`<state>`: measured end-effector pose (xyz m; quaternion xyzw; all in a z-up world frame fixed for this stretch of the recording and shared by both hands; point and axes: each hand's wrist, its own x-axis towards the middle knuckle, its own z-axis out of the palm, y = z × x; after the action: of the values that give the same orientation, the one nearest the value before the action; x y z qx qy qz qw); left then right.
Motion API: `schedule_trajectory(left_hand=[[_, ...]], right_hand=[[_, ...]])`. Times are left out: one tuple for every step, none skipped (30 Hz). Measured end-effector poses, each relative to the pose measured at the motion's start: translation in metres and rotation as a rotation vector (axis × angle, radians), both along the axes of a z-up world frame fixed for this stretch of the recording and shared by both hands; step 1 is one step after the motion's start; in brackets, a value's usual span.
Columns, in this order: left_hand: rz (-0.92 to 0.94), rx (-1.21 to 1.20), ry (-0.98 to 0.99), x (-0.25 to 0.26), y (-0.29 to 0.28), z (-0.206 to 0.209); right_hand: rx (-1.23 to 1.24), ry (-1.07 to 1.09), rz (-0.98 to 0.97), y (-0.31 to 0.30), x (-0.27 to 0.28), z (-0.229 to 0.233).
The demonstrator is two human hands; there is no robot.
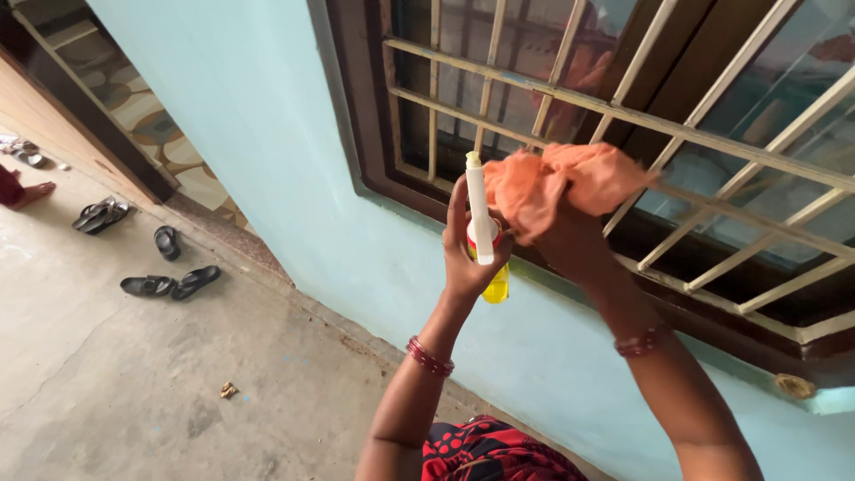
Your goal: The person sprays a cleaning solution onto a window with metal grilles and wipes the grilles and glass with a cloth. The person repeatedly sprays and wipes different sections of the window throughout the clip.
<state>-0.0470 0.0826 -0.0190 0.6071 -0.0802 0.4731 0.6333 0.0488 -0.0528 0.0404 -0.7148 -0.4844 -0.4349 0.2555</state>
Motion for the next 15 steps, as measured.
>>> schedule_trajectory(left_hand=[[-0.008, -0.004, 0.000, 0.002, -0.002, 0.001], [-0.017, -0.008, -0.001, 0.004, -0.004, 0.003], [-0.041, -0.009, -0.011, 0.005, -0.005, 0.005], [-0.066, -0.010, -0.022, 0.006, -0.005, 0.007], [-0.089, -0.013, -0.026, 0.004, -0.005, 0.008], [-0.070, -0.008, 0.002, 0.003, -0.005, 0.008], [-0.052, 0.002, 0.028, 0.004, -0.003, 0.009], [-0.034, 0.011, 0.055, 0.004, -0.002, 0.010], [-0.046, 0.016, 0.046, 0.005, -0.003, 0.011], [-0.059, 0.020, 0.036, 0.006, -0.004, 0.011], [-0.071, 0.024, 0.026, 0.008, -0.005, 0.011], [-0.069, 0.015, 0.029, 0.010, -0.005, 0.011], [-0.068, 0.008, 0.036, 0.012, -0.003, 0.011], [-0.066, 0.002, 0.043, 0.013, -0.002, 0.010], [-0.063, -0.002, 0.039, 0.014, -0.002, 0.009]], right_hand=[[-0.003, -0.009, -0.002, -0.003, 0.000, 0.007], [-0.008, -0.025, -0.004, -0.005, 0.003, 0.017], [-0.015, -0.045, -0.008, -0.003, 0.007, 0.027], [-0.025, -0.073, -0.010, 0.002, 0.015, 0.040], [-0.034, -0.093, -0.011, 0.006, 0.022, 0.051], [-0.044, -0.114, -0.014, 0.012, 0.029, 0.058], [-0.048, -0.126, -0.015, 0.017, 0.034, 0.064], [-0.048, -0.137, -0.015, 0.022, 0.038, 0.068], [-0.044, -0.147, -0.018, 0.022, 0.042, 0.070], [-0.037, -0.146, -0.019, 0.019, 0.046, 0.070], [-0.029, -0.144, -0.027, 0.013, 0.049, 0.068], [-0.025, -0.141, -0.035, 0.004, 0.053, 0.065], [-0.012, -0.132, -0.046, -0.006, 0.056, 0.061], [-0.001, -0.123, -0.060, -0.020, 0.060, 0.056], [0.011, -0.120, -0.080, -0.035, 0.065, 0.053]])
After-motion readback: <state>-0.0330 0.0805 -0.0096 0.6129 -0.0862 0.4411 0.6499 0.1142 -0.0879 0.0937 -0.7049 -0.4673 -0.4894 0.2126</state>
